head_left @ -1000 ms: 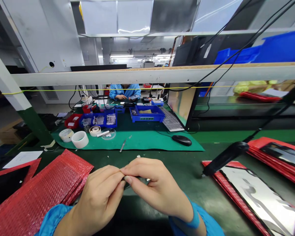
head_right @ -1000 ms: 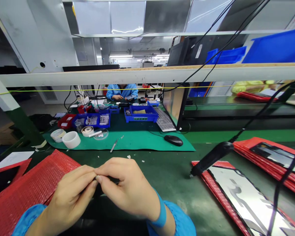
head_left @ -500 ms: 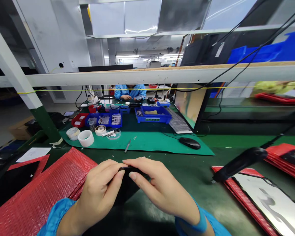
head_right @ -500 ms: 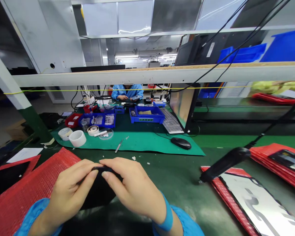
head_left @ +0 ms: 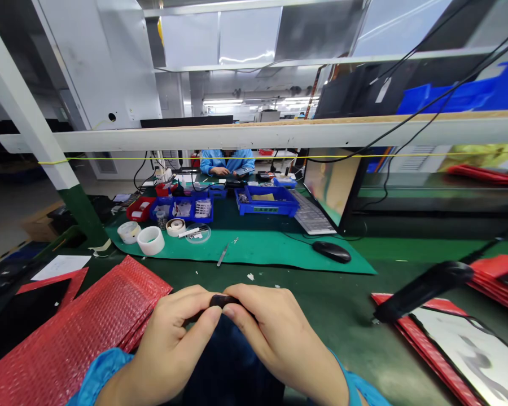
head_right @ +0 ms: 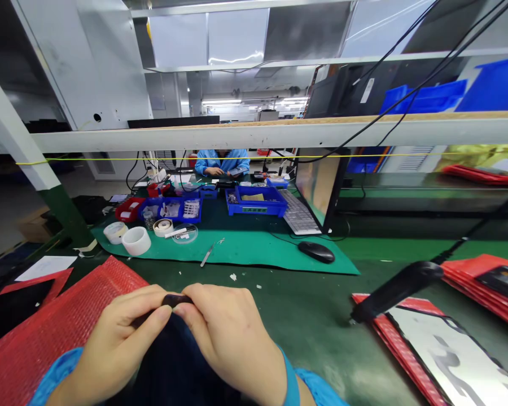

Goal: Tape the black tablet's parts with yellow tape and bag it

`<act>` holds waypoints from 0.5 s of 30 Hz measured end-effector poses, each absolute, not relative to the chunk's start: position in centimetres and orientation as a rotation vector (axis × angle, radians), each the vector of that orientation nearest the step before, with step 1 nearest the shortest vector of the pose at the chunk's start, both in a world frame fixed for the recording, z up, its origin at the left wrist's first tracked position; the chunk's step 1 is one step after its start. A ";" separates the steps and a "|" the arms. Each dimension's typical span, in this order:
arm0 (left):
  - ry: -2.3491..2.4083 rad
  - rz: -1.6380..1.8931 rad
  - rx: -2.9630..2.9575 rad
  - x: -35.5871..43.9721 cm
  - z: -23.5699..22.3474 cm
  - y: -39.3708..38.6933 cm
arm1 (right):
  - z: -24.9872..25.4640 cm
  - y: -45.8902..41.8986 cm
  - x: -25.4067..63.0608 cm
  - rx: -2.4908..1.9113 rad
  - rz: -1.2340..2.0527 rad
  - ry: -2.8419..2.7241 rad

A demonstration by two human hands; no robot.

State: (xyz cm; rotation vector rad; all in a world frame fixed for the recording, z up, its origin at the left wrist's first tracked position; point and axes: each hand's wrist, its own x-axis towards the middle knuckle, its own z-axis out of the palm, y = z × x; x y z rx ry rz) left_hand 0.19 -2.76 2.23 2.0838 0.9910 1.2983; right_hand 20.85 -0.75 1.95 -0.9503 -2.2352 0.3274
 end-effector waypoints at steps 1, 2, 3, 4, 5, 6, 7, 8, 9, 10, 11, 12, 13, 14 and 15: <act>0.994 1.301 2.089 0.2 2.2 -2.8 | 1.9 -0.8 20.9 -0.956 0.330 -2.237; 0.996 1.307 2.095 0.2 2.2 -2.8 | 1.9 -0.8 20.9 -0.964 0.331 -2.237; 0.997 1.312 2.101 0.3 2.3 -2.8 | 1.9 -0.9 20.9 -0.969 0.331 -2.239; 0.997 1.318 2.106 0.3 2.3 -2.8 | 1.9 -0.9 21.0 -0.973 0.330 -2.241; 0.998 1.324 2.110 0.3 2.3 -2.8 | 2.0 -0.9 21.0 -0.973 0.328 -2.244; 0.997 1.327 2.115 0.4 2.4 -2.8 | 2.0 -0.9 21.0 -0.972 0.326 -2.245; 0.993 1.328 2.122 0.4 2.4 -2.7 | 2.1 -0.9 21.0 -0.970 0.324 -2.245; 0.992 1.325 2.131 0.4 2.4 -2.7 | 2.1 -0.9 21.0 -0.968 0.321 -2.241; 0.995 1.328 2.140 0.4 2.4 -2.7 | 2.2 -0.8 21.0 -0.963 0.318 -2.237; 1.002 1.336 2.150 0.3 2.3 -2.6 | 2.2 -0.8 20.9 -0.957 0.312 -2.229; 1.014 1.346 2.162 0.2 2.1 -2.5 | 2.2 -0.8 20.8 -0.951 0.300 -2.218; 1.027 1.370 2.178 0.0 1.9 -2.5 | 2.2 -0.9 20.7 -0.947 0.282 -2.204; 1.051 1.387 2.190 -0.2 1.6 -2.4 | 2.1 -0.9 20.6 -0.941 0.253 -2.191; 1.066 1.397 2.212 -0.5 1.3 -2.4 | 2.0 -1.0 20.3 -0.938 0.210 -2.176; 1.094 1.412 2.222 -0.8 0.9 -2.3 | 1.9 -1.0 20.1 -0.936 0.154 -2.166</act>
